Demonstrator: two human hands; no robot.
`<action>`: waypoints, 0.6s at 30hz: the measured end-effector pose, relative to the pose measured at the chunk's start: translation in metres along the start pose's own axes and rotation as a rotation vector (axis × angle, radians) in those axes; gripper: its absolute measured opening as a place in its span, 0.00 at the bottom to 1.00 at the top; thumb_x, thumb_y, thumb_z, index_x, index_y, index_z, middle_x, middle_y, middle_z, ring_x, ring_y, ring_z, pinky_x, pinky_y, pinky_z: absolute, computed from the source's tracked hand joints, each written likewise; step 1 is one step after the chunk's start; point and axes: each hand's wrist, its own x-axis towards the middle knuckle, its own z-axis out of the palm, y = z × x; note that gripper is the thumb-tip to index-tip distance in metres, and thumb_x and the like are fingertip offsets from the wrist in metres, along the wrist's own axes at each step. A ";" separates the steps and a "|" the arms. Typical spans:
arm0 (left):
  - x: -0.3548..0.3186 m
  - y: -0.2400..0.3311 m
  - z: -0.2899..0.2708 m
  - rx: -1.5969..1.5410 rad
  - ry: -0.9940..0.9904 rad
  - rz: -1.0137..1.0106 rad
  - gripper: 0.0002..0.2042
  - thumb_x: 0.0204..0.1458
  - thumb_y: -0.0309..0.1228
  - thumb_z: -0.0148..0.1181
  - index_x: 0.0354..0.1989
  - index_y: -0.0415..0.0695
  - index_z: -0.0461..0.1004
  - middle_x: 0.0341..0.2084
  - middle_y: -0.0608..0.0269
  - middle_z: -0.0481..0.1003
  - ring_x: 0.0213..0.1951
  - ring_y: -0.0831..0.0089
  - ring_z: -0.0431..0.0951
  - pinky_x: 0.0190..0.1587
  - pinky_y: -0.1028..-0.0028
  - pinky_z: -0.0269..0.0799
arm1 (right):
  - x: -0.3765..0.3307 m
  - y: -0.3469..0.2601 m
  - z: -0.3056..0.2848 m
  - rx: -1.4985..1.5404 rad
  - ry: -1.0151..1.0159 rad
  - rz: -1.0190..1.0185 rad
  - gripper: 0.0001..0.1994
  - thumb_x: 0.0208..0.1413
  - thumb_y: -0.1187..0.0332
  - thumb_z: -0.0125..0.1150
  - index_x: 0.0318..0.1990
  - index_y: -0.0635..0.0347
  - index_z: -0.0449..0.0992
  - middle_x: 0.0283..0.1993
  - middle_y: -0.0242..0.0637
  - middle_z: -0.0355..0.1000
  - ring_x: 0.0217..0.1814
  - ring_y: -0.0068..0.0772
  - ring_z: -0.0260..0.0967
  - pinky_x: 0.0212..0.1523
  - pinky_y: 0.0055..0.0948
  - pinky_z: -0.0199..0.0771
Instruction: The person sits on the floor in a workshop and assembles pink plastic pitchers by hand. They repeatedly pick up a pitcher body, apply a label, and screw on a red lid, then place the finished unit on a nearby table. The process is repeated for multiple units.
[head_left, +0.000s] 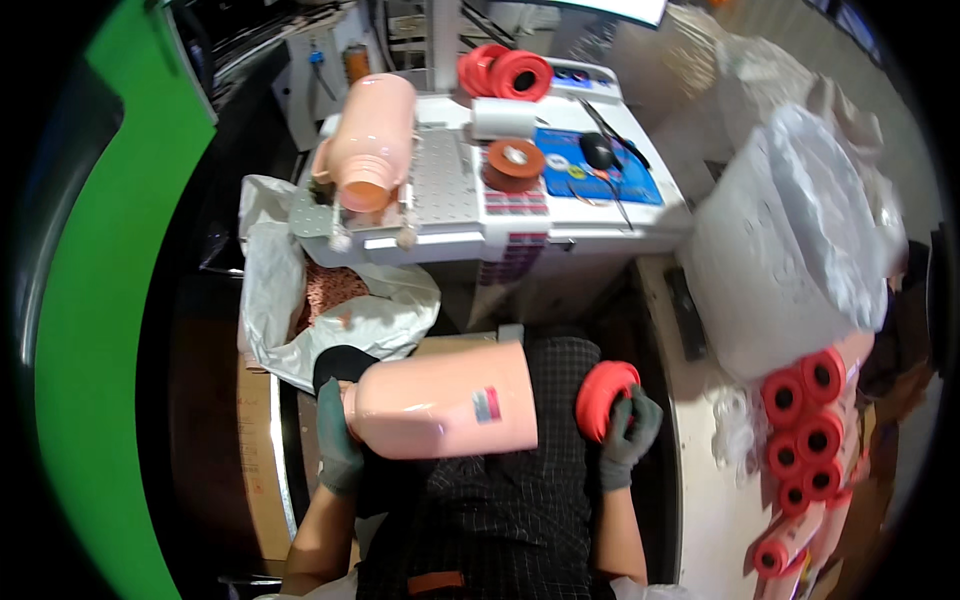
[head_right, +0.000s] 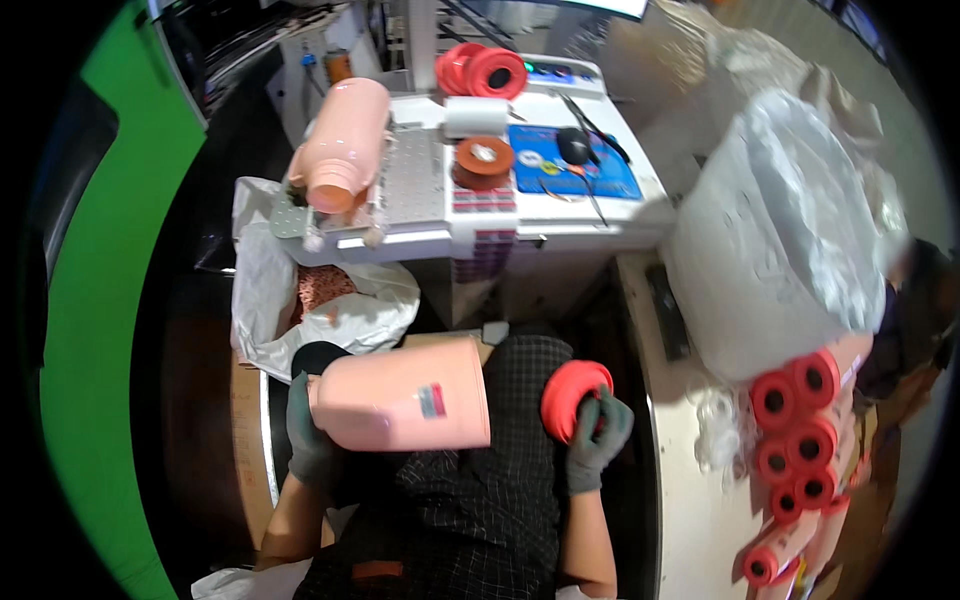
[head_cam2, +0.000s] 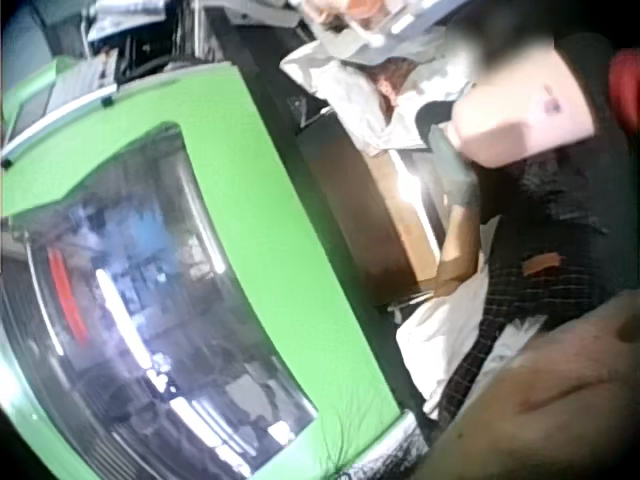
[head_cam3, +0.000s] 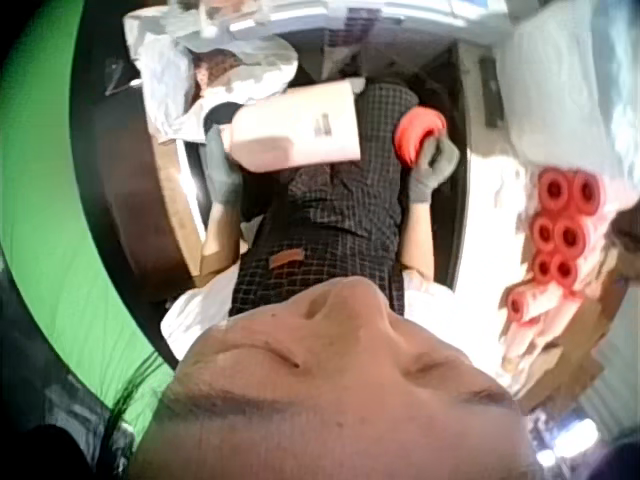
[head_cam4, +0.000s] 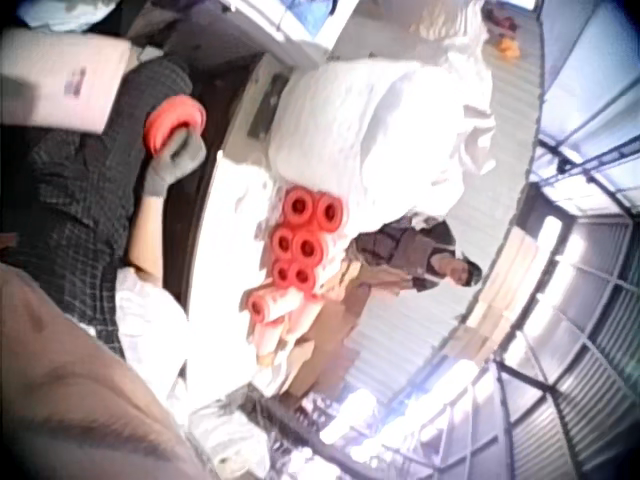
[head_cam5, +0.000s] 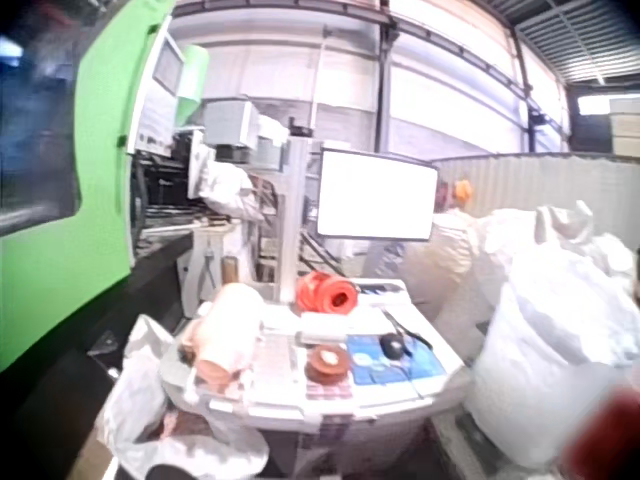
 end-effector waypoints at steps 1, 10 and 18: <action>-0.009 0.006 0.026 0.043 -0.077 0.012 0.15 0.74 0.41 0.44 0.49 0.43 0.70 0.42 0.66 0.76 0.44 0.78 0.76 0.49 0.74 0.75 | 0.000 -0.006 -0.009 0.060 -0.128 -0.022 0.17 0.61 0.75 0.61 0.57 0.64 0.79 0.50 0.46 0.76 0.48 0.45 0.71 0.51 0.42 0.71; -0.019 -0.036 0.042 0.042 -0.038 -0.046 0.16 0.74 0.41 0.43 0.38 0.46 0.71 0.32 0.72 0.73 0.34 0.82 0.71 0.41 0.76 0.70 | 0.039 -0.079 -0.027 0.514 -0.123 0.269 0.22 0.61 0.66 0.62 0.60 0.69 0.78 0.46 0.39 0.72 0.46 0.32 0.70 0.51 0.30 0.71; -0.047 -0.027 0.071 0.142 -0.182 -0.004 0.15 0.70 0.37 0.49 0.48 0.38 0.75 0.42 0.61 0.80 0.43 0.76 0.79 0.47 0.73 0.77 | 0.023 -0.106 -0.036 0.478 -0.224 -0.276 0.31 0.52 0.58 0.73 0.60 0.70 0.79 0.44 0.42 0.74 0.43 0.39 0.71 0.45 0.35 0.73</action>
